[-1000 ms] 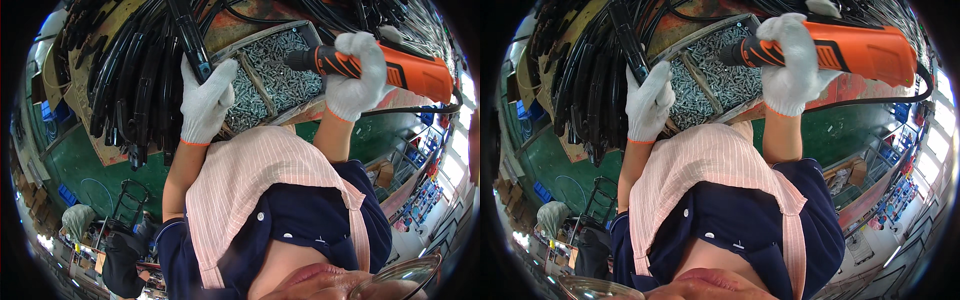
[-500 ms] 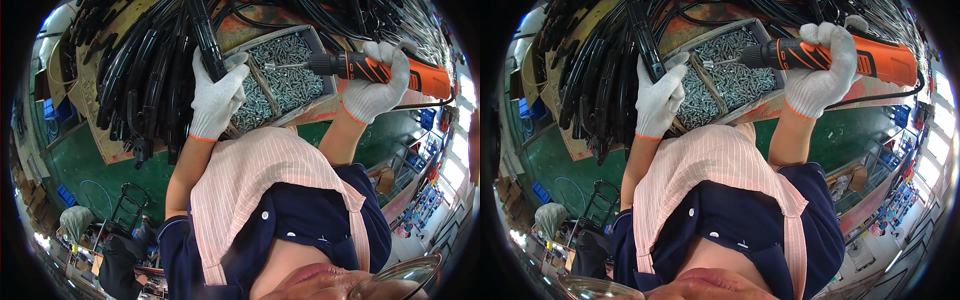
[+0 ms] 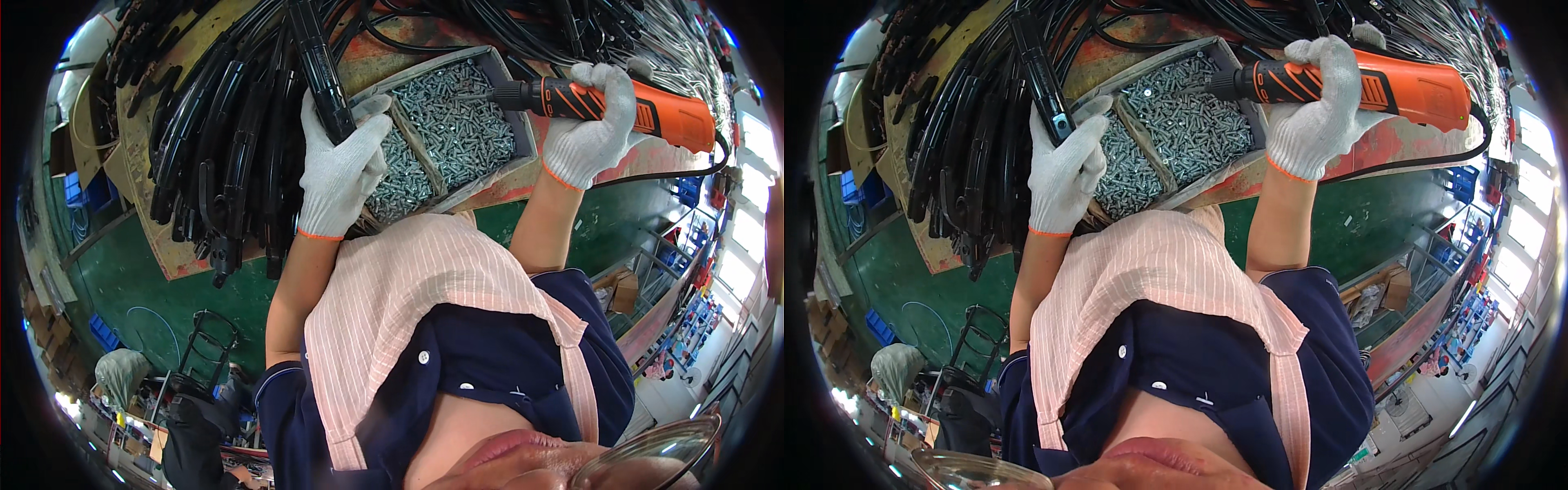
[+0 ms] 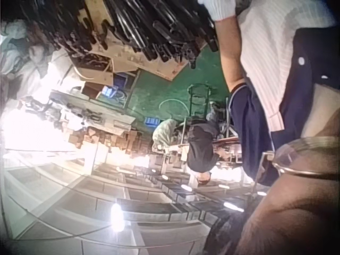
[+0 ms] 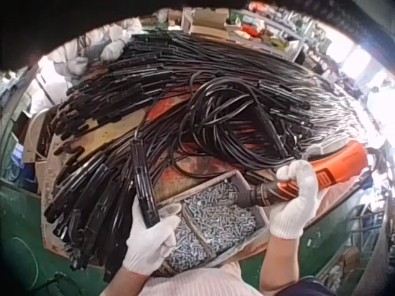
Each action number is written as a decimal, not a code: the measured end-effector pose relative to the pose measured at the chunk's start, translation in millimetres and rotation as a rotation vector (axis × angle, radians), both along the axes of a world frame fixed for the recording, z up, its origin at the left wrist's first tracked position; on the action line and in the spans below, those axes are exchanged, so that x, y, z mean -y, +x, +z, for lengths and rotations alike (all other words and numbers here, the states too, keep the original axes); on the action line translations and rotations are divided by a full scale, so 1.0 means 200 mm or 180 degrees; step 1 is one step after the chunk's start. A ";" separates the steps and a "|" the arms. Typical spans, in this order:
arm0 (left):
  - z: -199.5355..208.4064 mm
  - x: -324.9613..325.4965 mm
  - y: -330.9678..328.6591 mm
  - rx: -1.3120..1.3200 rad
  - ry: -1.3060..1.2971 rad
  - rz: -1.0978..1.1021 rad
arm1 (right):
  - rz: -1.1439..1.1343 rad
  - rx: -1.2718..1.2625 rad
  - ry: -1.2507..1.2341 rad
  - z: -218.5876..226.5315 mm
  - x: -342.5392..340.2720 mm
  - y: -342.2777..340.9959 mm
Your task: The person assembles black tube components by driving screws into them with an electric screwdriver.
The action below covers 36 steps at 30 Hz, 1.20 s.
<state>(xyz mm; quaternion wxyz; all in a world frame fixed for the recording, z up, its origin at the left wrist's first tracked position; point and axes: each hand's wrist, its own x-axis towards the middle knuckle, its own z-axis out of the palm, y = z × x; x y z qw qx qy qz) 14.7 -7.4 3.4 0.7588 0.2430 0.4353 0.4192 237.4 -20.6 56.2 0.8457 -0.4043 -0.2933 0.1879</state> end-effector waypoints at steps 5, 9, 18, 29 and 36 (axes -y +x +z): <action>0.01 0.00 0.00 -0.0019 -0.0028 -0.0033 | 0.0191 0.0059 -0.0051 -0.06 -0.04 0.03; 0.01 0.00 0.00 -0.0110 0.0024 -0.0096 | 0.0113 -0.0138 0.0043 -0.09 -0.06 -0.01; 0.01 0.00 0.00 -0.0095 0.0032 -0.0034 | -0.0042 0.0173 -0.0331 -0.03 -0.01 0.00; 0.03 0.00 0.00 -0.0188 0.0034 -0.0009 | 0.0821 -0.0922 0.0466 0.07 -0.01 0.09; 0.02 0.00 -0.02 0.0153 -0.0114 -0.0176 | 0.1571 -0.1690 0.0538 0.04 -0.13 -0.08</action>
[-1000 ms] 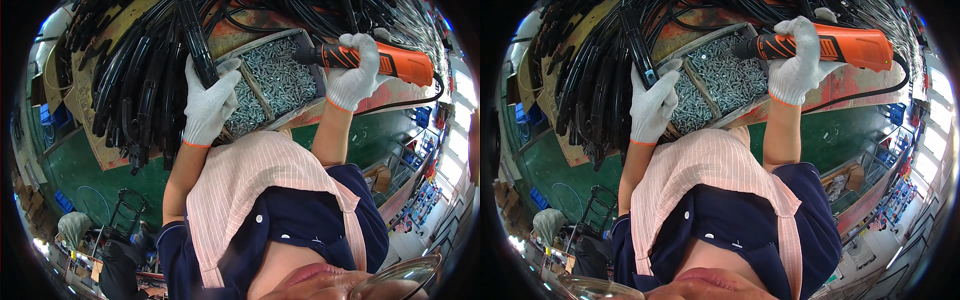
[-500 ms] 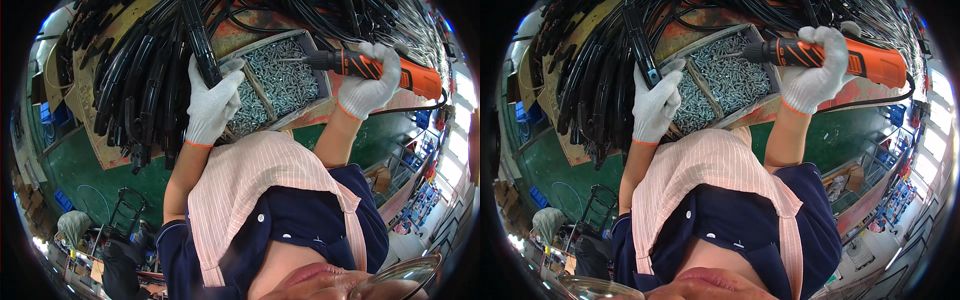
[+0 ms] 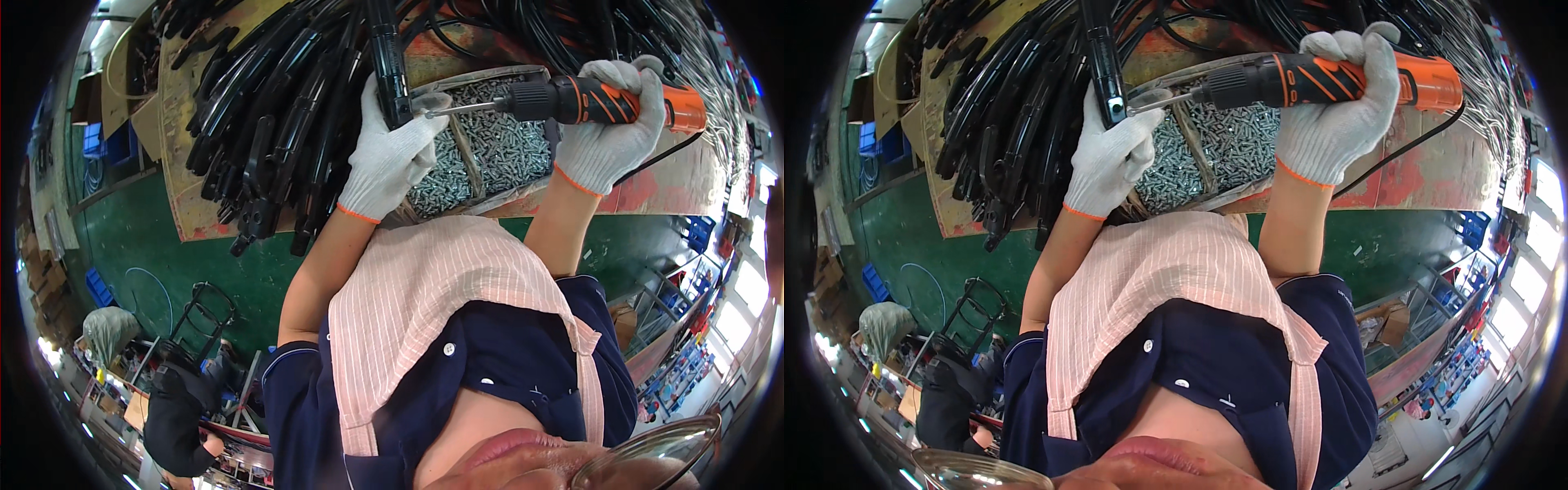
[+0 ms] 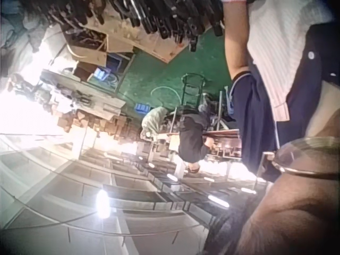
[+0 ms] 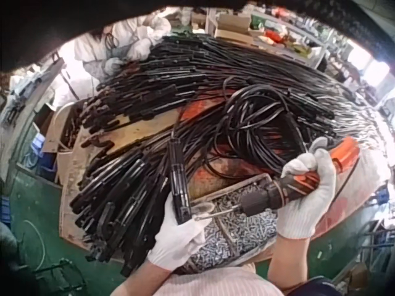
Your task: The person assembles black tube components by driving screws into them with an electric screwdriver.
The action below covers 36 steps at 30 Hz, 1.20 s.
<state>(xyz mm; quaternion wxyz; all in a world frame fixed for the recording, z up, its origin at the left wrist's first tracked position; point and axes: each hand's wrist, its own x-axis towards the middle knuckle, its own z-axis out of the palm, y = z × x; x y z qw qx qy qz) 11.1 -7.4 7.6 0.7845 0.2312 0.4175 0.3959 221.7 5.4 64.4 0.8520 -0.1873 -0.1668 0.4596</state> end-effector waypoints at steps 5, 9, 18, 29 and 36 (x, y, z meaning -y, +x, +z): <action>0.00 0.00 -0.02 -0.0034 -0.0007 -0.0131 | 0.0074 -0.0008 -0.0032 -0.04 -0.05 -0.08; 0.02 0.01 0.00 -0.0130 -0.0034 0.0028 | -0.0099 0.0211 -0.0171 -0.08 -0.06 -0.10; 0.05 0.00 0.02 -0.0207 -0.0093 0.0099 | -0.0454 0.1023 -0.0134 0.05 0.00 -0.24; -0.05 0.02 0.02 -0.0117 0.0003 0.0168 | 0.0330 0.2845 0.1050 0.19 0.04 -0.35; -0.04 0.01 0.01 -0.0087 -0.0017 0.0135 | 0.0525 0.2554 0.0854 0.20 -0.02 -0.37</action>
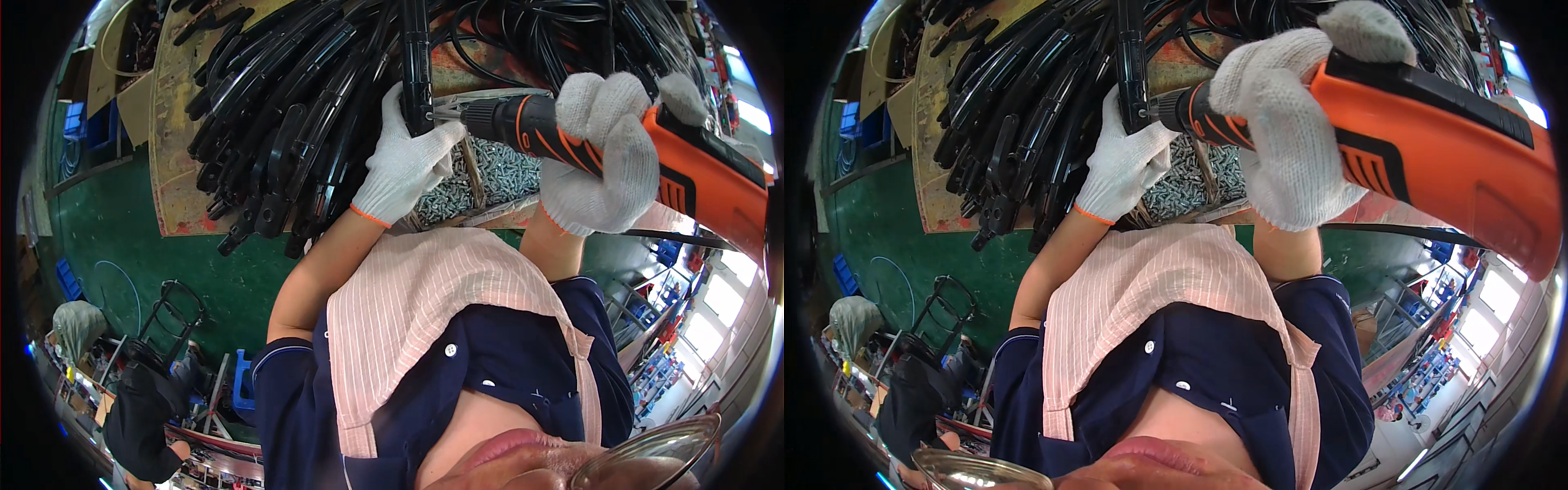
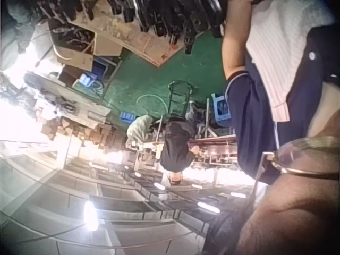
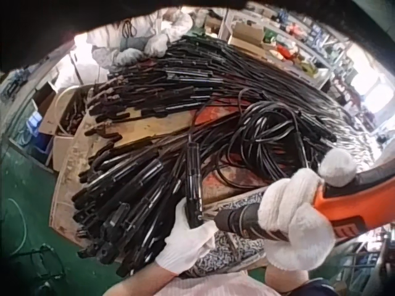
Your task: The person assembles black tube components by driving screws into them with an electric screwdriver.
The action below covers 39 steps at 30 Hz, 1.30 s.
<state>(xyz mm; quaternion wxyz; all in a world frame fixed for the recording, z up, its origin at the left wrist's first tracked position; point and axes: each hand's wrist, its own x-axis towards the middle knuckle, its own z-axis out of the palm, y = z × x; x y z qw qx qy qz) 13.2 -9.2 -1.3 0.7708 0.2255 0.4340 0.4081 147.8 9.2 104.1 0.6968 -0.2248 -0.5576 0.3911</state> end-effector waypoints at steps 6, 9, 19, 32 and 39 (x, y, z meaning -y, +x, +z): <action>0.01 -0.01 0.00 0.0194 -0.0118 0.0106 | -0.0092 -0.0318 -0.0176 -0.01 -0.02 -0.06; 0.00 -0.02 0.00 0.0130 -0.0167 0.0072 | -0.0062 -0.0185 -0.0136 -0.01 -0.03 -0.07; 0.03 -0.02 0.00 0.0137 -0.0075 -0.0044 | -0.0807 0.0257 -0.0456 0.04 0.00 -0.07; 0.55 -0.01 -0.36 -0.3584 0.2909 -0.1485 | -0.0658 -0.0793 -0.1807 0.10 0.23 0.45; 0.78 -0.16 -0.75 -0.5583 0.2476 -0.2502 | -0.1168 0.2445 -0.2092 -0.38 0.21 0.33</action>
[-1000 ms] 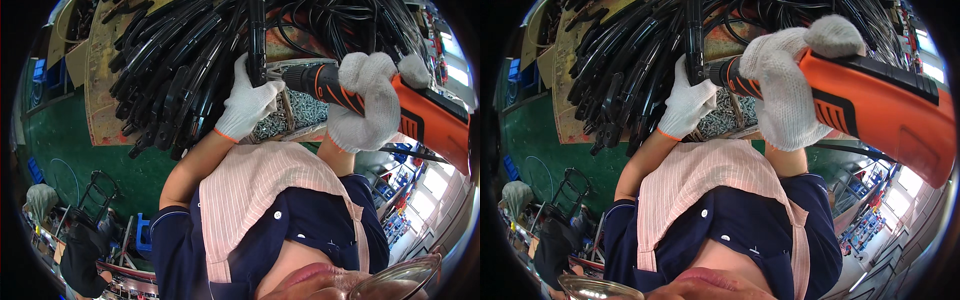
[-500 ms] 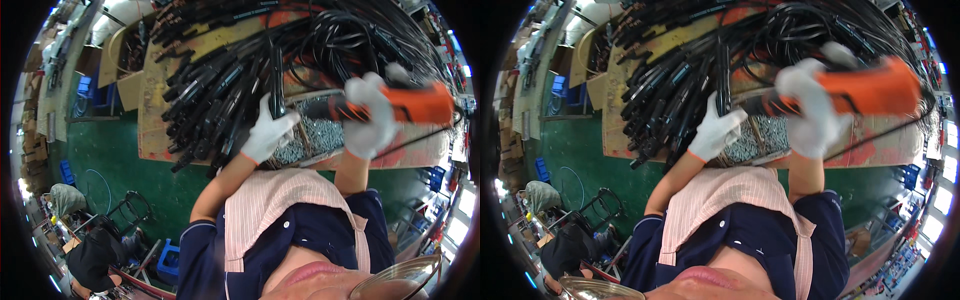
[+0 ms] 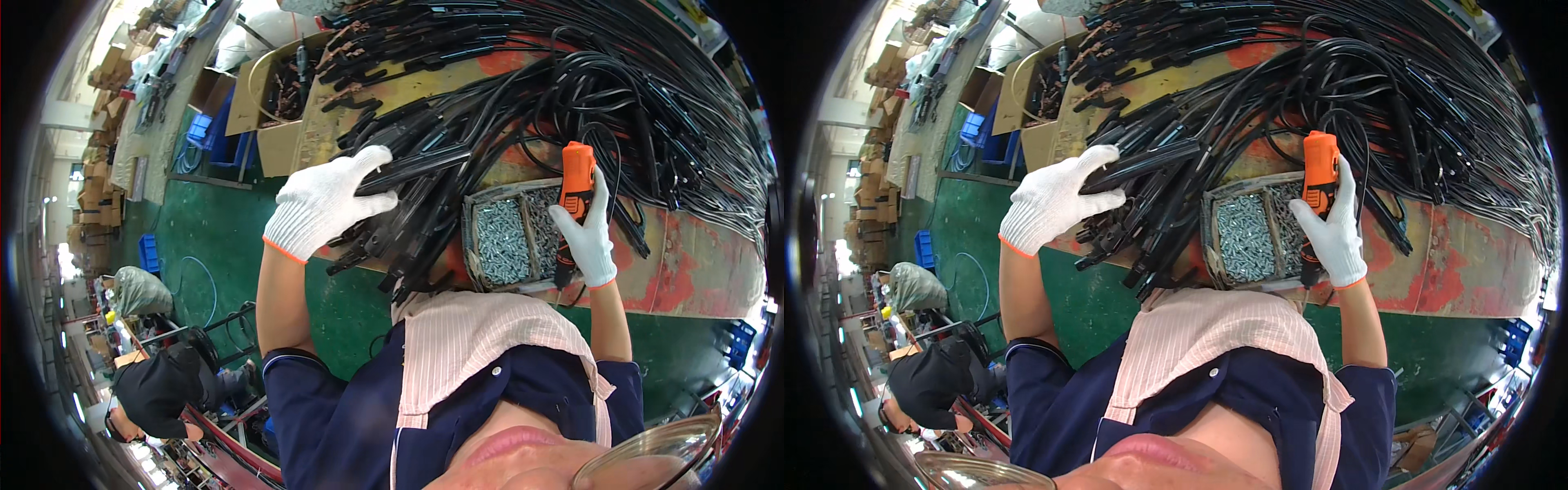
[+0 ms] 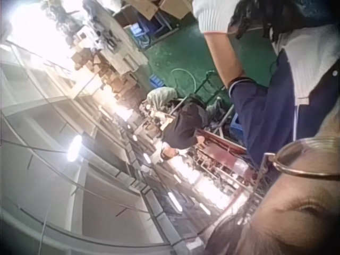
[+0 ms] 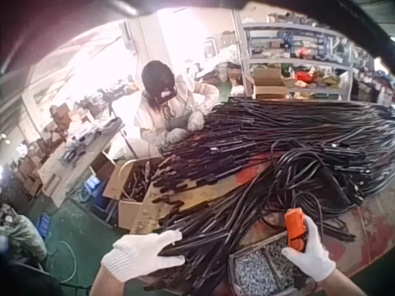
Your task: The person assembles black tube components by driving screws into them with an electric screwdriver.
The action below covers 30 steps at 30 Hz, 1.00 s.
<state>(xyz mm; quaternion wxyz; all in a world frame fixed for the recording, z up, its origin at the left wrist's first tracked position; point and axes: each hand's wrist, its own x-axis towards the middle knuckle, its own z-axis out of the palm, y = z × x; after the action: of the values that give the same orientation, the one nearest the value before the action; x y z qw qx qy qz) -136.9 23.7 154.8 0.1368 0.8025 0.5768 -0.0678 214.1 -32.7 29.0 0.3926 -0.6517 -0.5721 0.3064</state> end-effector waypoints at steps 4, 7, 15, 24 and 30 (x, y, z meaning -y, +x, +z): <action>-0.04 -0.03 -0.15 -0.0149 0.0018 0.0370 | 0.0191 0.2413 0.1355 0.13 -0.10 -0.03; -0.09 -0.06 -0.21 -0.0111 0.0285 0.0341 | 0.0571 0.2239 0.1573 0.28 -0.21 -0.05; -0.41 -0.61 -0.40 0.1066 0.0733 0.0650 | 0.1738 0.2402 0.2080 0.24 -1.09 -0.31; -0.65 -0.90 -0.41 -0.0961 0.0611 -0.0384 | 0.1355 0.3311 0.0937 -0.23 -1.58 -0.44; -0.41 -0.92 -0.50 -0.0297 0.1907 -0.0688 | 0.2140 0.2433 0.0330 -0.10 -1.54 -0.38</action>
<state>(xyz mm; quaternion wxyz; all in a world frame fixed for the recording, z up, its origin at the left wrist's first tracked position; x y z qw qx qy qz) -237.7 207.9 73.7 -0.1401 0.8597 0.4882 0.0542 138.5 274.5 9.6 0.0668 -0.4767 -0.8673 0.1268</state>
